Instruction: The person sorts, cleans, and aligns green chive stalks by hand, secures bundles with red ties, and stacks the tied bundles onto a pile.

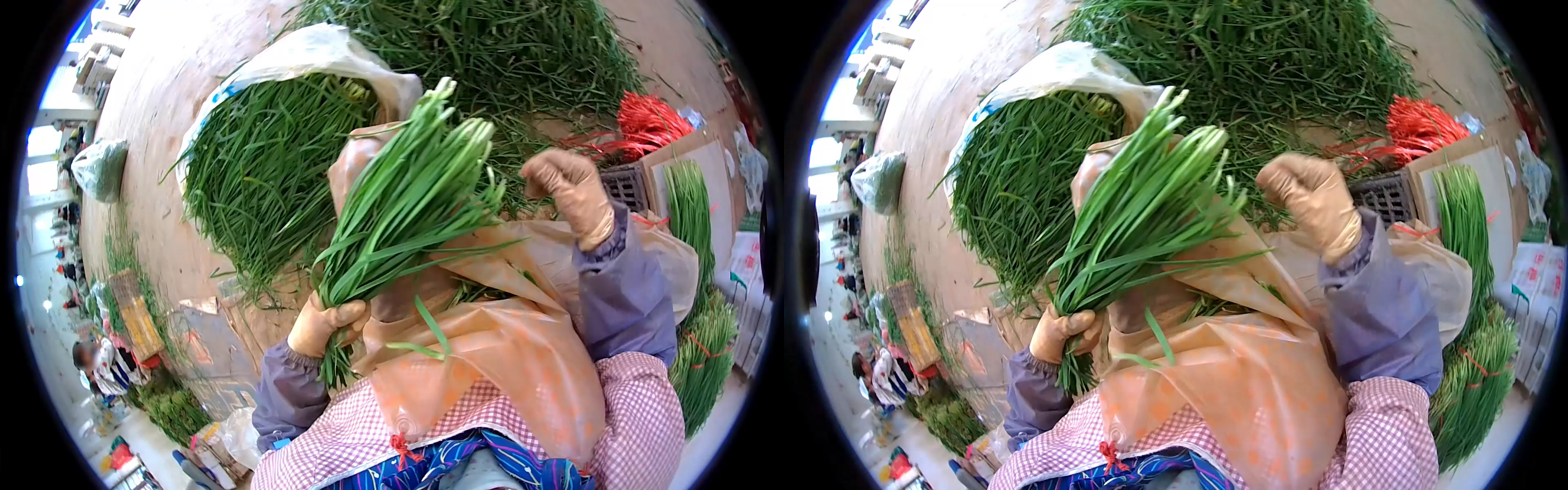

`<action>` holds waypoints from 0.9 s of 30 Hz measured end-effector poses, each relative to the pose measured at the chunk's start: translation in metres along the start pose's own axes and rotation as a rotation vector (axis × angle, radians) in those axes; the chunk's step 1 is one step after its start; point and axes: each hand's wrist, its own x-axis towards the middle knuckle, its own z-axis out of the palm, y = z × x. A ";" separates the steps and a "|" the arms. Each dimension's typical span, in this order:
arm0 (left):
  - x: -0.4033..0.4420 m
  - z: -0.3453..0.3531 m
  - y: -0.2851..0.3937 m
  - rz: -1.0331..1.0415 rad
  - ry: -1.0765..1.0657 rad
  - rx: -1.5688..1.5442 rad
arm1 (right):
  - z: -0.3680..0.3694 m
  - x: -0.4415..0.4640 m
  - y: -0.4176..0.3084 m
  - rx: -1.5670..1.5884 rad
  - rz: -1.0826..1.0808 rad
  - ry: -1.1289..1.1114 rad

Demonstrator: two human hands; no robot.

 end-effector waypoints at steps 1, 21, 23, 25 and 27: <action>0.000 0.005 0.003 -0.010 -0.027 -0.038 | -0.002 -0.013 -0.004 0.186 0.147 -0.159; -0.004 0.019 -0.059 0.257 0.219 0.672 | 0.110 0.009 0.090 1.513 0.283 -0.239; -0.010 0.036 -0.040 0.438 0.153 1.102 | 0.107 0.022 0.088 1.601 0.399 -0.175; -0.019 0.059 -0.026 0.392 0.167 1.372 | 0.107 0.026 0.098 1.748 0.229 -0.393; -0.024 0.055 -0.021 0.254 0.042 1.547 | 0.110 0.036 0.103 1.903 0.086 -0.647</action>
